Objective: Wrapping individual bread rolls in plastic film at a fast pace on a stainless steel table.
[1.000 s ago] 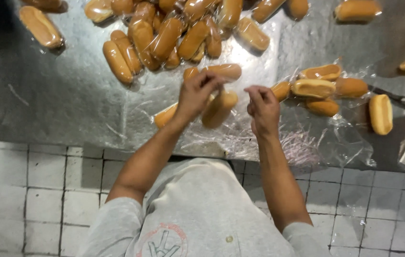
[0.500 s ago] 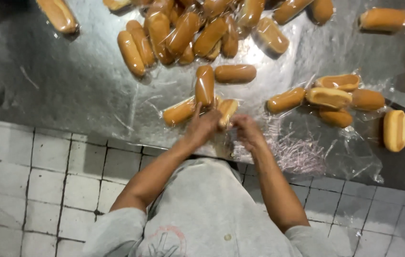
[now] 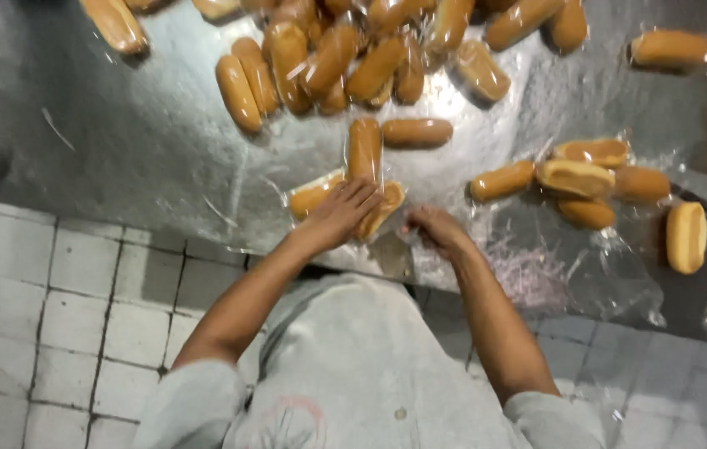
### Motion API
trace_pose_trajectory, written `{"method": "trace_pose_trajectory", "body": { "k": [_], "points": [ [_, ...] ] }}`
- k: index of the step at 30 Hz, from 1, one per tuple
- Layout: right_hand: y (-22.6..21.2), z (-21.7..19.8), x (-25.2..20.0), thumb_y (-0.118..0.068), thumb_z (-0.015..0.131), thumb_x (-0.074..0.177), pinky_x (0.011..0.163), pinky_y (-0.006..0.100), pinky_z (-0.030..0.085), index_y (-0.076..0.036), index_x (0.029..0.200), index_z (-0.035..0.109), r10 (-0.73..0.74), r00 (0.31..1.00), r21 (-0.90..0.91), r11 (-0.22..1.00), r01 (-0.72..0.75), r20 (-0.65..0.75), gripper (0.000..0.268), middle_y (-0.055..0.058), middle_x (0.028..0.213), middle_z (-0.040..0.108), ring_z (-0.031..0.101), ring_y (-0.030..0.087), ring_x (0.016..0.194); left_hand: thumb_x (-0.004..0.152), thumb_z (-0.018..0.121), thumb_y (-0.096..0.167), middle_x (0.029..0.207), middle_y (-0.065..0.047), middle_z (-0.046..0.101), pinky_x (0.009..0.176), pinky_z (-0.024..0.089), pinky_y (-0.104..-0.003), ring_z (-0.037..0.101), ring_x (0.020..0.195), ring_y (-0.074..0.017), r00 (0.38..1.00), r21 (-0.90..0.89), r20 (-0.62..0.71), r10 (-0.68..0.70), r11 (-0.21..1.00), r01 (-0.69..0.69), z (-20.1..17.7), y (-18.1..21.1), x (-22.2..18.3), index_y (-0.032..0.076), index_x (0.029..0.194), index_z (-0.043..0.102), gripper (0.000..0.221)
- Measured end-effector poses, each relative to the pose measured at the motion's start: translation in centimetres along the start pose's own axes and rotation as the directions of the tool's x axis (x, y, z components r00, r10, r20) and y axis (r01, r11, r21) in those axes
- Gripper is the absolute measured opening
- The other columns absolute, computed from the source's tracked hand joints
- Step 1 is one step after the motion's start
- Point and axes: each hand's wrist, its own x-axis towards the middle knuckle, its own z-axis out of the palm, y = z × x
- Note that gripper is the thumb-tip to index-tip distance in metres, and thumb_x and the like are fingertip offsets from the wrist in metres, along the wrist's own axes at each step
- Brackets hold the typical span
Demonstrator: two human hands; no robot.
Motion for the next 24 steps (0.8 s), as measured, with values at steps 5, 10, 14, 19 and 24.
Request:
{"method": "trace_pose_trajectory", "body": {
  "k": [5,10,14,19,24],
  "points": [
    [4.8,1.8,3.5,-0.061,0.081,0.079,0.052,0.028,0.054,-0.004,0.113,0.065,0.049,0.989,-0.082,0.995,-0.061,-0.142,0.069,0.01,0.088,0.073,0.071,0.018,0.067,0.093,0.063,0.032,0.137,-0.007,0.059,0.107,0.045,-0.054,0.054,0.134,-0.0323,0.819,-0.144,0.283,-0.499,0.822,0.551,-3.4,3.7,0.9,0.027,0.146,0.045,0.056],
    [10.0,4.8,9.8,-0.038,0.091,0.082,0.036,0.027,0.035,-0.004,0.107,0.057,0.049,0.988,0.356,0.935,0.007,-0.147,0.055,0.002,0.073,0.049,0.047,0.015,0.045,0.095,0.056,0.026,0.125,-0.015,0.071,0.102,0.05,-0.055,0.065,0.121,-0.0373,0.78,-0.263,0.414,-0.47,0.758,0.597,-2.1,2.3,0.5,0.015,0.139,0.053,0.045],
    [8.6,0.6,6.8,-0.049,0.086,0.084,0.031,0.021,0.024,-0.009,0.099,0.061,0.044,0.998,0.31,0.95,-0.028,-0.043,0.05,-0.006,0.061,0.037,0.029,0.004,0.037,0.081,0.062,0.007,0.145,-0.022,0.054,0.113,0.04,-0.058,0.048,0.137,-0.0469,0.891,-0.198,0.338,-0.303,0.903,0.382,-6.4,2.0,0.3,0.016,0.158,0.032,0.084],
    [-3.1,2.0,-7.4,-0.051,0.07,0.093,0.027,0.015,0.021,-0.01,0.091,0.057,0.059,0.997,0.198,0.978,-0.068,0.053,0.043,-0.002,0.057,0.045,0.03,-0.001,0.033,0.067,0.086,0.013,0.143,-0.023,0.056,0.118,0.026,-0.062,0.038,0.143,-0.05,0.936,-0.114,0.278,0.215,0.975,-0.19,-11.9,9.0,5.1,0.011,0.151,0.048,0.092],
    [-5.4,-1.9,-11.1,-0.03,0.061,0.101,0.043,0.016,0.035,-0.013,0.094,0.06,-0.258,0.919,0.398,0.842,0.365,-0.298,0.019,-0.001,0.073,0.056,0.051,0.002,0.051,0.072,0.094,0.016,0.115,-0.002,0.075,0.093,0.052,-0.033,0.064,0.113,-0.0151,0.995,-0.765,0.096,0.015,0.64,0.064,-13.3,11.1,6.9,0.021,0.13,0.069,0.063]
  ]
}}
